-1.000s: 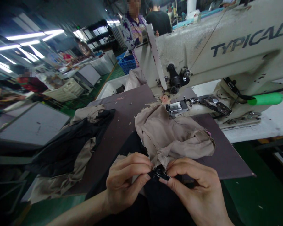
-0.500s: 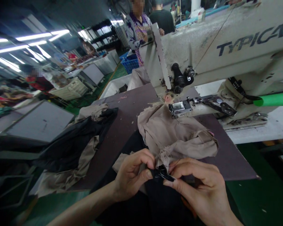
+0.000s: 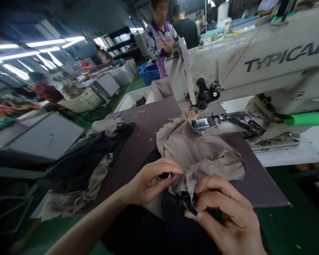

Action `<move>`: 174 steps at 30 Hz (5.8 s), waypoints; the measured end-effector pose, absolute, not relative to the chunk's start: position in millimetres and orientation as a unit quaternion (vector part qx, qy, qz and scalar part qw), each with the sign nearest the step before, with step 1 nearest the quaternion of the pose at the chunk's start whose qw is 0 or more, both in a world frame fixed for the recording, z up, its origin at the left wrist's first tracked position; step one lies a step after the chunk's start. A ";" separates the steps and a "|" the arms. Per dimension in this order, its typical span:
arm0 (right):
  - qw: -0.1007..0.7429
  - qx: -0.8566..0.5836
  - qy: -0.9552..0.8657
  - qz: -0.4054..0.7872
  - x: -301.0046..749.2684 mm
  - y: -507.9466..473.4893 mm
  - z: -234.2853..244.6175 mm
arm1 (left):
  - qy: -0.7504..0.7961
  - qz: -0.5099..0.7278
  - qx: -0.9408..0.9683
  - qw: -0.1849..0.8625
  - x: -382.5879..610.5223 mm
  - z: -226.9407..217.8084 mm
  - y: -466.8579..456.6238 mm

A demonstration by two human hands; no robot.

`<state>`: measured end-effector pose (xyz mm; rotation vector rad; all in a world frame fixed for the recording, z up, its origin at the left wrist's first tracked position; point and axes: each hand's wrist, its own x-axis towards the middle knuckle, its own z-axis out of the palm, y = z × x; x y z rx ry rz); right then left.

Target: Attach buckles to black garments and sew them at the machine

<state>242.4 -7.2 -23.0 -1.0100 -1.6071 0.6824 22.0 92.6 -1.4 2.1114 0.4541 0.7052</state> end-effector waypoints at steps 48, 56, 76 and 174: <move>0.596 -0.475 -0.585 0.278 224.2 2.2 -22.6 | 0.345 0.394 0.823 0.220 39.2 15.7 51.7; 0.576 -0.458 -0.625 0.258 230.3 -3.0 -33.5 | 0.353 0.313 0.829 0.301 34.9 25.1 54.9; 0.520 -0.522 -0.570 0.364 228.6 1.4 -25.9 | 0.317 0.449 0.772 0.319 38.8 -6.2 46.9; 0.542 -0.458 -0.540 0.451 220.6 13.4 -42.0 | 0.135 0.388 0.908 -0.079 18.5 5.2 62.0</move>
